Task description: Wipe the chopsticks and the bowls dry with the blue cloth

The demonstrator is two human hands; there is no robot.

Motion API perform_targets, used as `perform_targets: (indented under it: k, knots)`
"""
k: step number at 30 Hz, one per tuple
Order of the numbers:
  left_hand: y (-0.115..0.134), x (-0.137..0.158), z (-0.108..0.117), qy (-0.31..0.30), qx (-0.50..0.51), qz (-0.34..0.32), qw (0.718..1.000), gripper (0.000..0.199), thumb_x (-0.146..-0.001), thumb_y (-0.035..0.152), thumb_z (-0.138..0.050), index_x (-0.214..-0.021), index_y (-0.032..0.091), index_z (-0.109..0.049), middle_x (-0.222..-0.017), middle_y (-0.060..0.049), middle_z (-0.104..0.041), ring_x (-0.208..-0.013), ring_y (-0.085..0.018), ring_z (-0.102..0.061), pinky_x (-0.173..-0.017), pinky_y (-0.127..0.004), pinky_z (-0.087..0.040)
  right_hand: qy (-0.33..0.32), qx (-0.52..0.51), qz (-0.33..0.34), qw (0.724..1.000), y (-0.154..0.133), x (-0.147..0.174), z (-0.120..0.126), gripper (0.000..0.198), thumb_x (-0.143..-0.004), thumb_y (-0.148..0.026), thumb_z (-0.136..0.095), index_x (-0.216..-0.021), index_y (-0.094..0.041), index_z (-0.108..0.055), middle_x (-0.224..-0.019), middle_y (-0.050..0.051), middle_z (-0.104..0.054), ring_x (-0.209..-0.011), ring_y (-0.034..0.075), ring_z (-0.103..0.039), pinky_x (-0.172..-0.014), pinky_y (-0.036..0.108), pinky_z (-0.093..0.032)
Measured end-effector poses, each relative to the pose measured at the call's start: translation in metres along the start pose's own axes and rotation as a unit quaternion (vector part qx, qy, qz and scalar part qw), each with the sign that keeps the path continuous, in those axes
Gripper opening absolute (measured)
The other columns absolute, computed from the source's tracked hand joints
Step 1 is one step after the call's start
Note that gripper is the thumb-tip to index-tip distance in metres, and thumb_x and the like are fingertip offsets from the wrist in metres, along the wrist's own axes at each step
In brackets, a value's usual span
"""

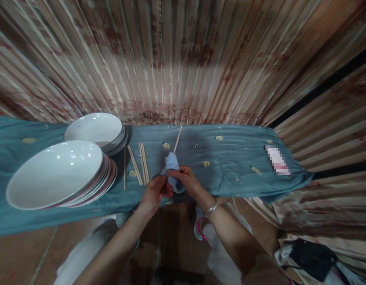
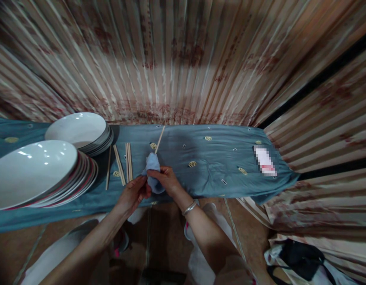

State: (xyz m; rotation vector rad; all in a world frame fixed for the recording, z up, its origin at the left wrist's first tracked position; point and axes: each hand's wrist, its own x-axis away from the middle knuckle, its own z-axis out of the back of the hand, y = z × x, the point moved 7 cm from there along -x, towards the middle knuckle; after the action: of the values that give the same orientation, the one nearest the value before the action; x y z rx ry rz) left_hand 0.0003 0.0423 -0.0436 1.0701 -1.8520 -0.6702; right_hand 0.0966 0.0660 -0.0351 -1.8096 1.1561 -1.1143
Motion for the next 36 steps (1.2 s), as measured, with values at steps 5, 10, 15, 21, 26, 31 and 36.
perform_targets:
  k: [5, 10, 15, 21, 26, 31, 36]
  knots:
    - [-0.012, 0.004, -0.002, -0.007, 0.017, 0.041, 0.999, 0.036, -0.06, 0.042, -0.082, -0.069, 0.013, -0.062, -0.05, 0.002, -0.06, -0.041, -0.008, -0.053, -0.042, -0.019, -0.042, 0.103, -0.014, 0.021, 0.994, -0.015, -0.011, 0.033, 0.03, -0.055, -0.041, -0.081, -0.071, -0.016, -0.074, -0.059, 0.0, -0.068, -0.048, 0.01, -0.052, -0.049, 0.024, -0.038]
    - [-0.027, 0.007, -0.005, -0.029, 0.001, 0.06, 0.998, 0.038, -0.063, 0.045, -0.081, -0.071, 0.013, -0.062, -0.052, 0.001, -0.061, -0.042, -0.009, -0.054, -0.04, -0.019, -0.039, 0.204, -0.035, 0.092, 0.974, -0.051, -0.014, 0.081, 0.029, -0.057, -0.039, -0.078, -0.076, -0.018, -0.076, -0.07, 0.002, -0.072, -0.055, 0.013, -0.055, -0.053, 0.026, -0.039]
    - [-0.028, 0.01, -0.009, -0.043, 0.002, 0.062, 0.997, 0.043, -0.062, 0.05, -0.08, -0.072, 0.012, -0.063, -0.051, 0.001, -0.06, -0.042, -0.009, -0.055, -0.041, -0.019, -0.04, 0.241, -0.045, 0.132, 0.961, -0.071, -0.006, 0.104, 0.025, -0.057, -0.04, -0.077, -0.073, -0.02, -0.076, -0.072, 0.001, -0.074, -0.056, 0.012, -0.055, -0.054, 0.026, -0.04]
    - [-0.017, 0.008, -0.009, -0.037, -0.021, 0.044, 0.998, 0.039, -0.062, 0.046, -0.082, -0.073, 0.013, -0.064, -0.052, 0.001, -0.061, -0.043, -0.008, -0.055, -0.042, -0.018, -0.039, 0.243, -0.058, 0.127, 0.96, -0.067, -0.007, 0.101, 0.023, -0.058, -0.038, -0.077, -0.072, -0.02, -0.076, -0.069, 0.002, -0.073, -0.057, 0.014, -0.057, -0.053, 0.026, -0.041]
    - [-0.014, 0.009, -0.01, -0.035, -0.025, 0.035, 0.998, 0.041, -0.065, 0.05, -0.078, -0.071, 0.013, -0.063, -0.051, 0.001, -0.06, -0.042, -0.009, -0.055, -0.042, -0.02, -0.038, 0.217, -0.052, 0.099, 0.97, -0.057, -0.01, 0.084, 0.026, -0.057, -0.038, -0.078, -0.073, -0.018, -0.076, -0.068, 0.002, -0.073, -0.057, 0.013, -0.056, -0.054, 0.026, -0.04]
    - [-0.008, 0.006, -0.011, -0.031, -0.01, 0.016, 0.999, 0.044, -0.064, 0.055, -0.077, -0.068, 0.014, -0.062, -0.047, 0.002, -0.058, -0.039, -0.009, -0.053, -0.04, -0.019, -0.036, 0.154, -0.025, 0.04, 0.987, -0.031, -0.005, 0.044, 0.029, -0.056, -0.04, -0.08, -0.071, -0.016, -0.075, -0.057, 0.0, -0.066, -0.047, 0.01, -0.048, -0.049, 0.026, -0.037]
    - [-0.001, 0.003, -0.009, -0.022, 0.01, -0.007, 1.0, 0.046, -0.061, 0.055, -0.079, -0.062, 0.016, -0.056, -0.047, 0.001, -0.059, -0.039, -0.009, -0.053, -0.04, -0.02, -0.038, 0.034, -0.013, 0.005, 0.999, -0.005, 0.001, 0.004, 0.033, -0.06, -0.047, -0.079, -0.068, -0.015, -0.071, -0.047, -0.002, -0.061, -0.04, 0.01, -0.049, -0.043, 0.024, -0.035]
